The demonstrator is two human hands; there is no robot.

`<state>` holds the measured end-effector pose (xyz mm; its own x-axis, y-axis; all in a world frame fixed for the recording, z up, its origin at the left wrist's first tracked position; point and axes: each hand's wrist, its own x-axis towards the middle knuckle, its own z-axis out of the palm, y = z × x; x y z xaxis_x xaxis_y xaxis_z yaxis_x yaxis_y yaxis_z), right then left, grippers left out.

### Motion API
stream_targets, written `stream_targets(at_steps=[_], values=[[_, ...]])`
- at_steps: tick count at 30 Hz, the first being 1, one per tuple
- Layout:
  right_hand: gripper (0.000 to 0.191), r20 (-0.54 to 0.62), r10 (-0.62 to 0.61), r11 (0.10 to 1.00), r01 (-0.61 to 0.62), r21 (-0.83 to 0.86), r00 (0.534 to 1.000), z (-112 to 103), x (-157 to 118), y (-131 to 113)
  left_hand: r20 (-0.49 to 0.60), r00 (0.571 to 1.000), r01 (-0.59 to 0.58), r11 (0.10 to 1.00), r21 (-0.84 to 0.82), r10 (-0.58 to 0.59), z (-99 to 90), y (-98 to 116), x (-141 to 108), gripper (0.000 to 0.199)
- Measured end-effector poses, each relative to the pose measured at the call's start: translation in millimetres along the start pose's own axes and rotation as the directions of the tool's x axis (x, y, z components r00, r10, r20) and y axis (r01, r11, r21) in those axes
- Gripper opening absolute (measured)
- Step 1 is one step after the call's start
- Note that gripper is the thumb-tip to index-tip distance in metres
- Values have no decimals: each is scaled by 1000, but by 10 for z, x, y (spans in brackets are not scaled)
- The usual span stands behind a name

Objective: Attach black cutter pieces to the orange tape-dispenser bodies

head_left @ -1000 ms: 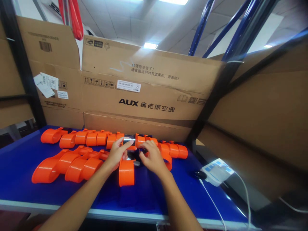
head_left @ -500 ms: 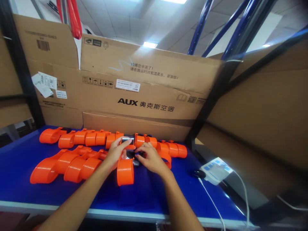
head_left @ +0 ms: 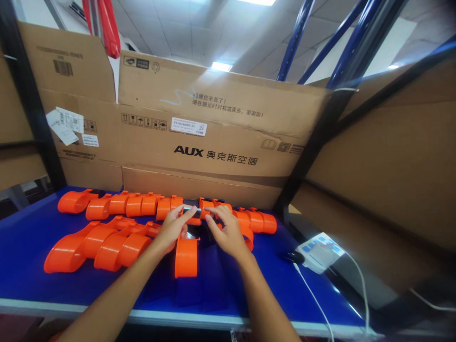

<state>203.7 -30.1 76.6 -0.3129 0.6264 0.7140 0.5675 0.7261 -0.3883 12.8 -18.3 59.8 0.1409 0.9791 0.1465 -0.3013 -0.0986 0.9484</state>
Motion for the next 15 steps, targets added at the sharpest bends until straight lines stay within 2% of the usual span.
stream_targets(at_steps=[2,4,8,15], values=[[28,-32,-22,999,23,34,999,-7,1,-44,13,1000,-9,1000,7,9,13,-9,-10,49],[31,-13,-43,998,43,53,999,1,-6,-70,19,1000,-18,1000,11,17,22,-18,-17,49],[29,12,-45,998,44,40,999,36,-17,-83,2,1000,-15,1000,17,15,22,-26,-16,53],[25,-18,-51,998,52,38,999,39,-10,-88,-47,999,2,1000,-29,-4,-26,-22,30,54]])
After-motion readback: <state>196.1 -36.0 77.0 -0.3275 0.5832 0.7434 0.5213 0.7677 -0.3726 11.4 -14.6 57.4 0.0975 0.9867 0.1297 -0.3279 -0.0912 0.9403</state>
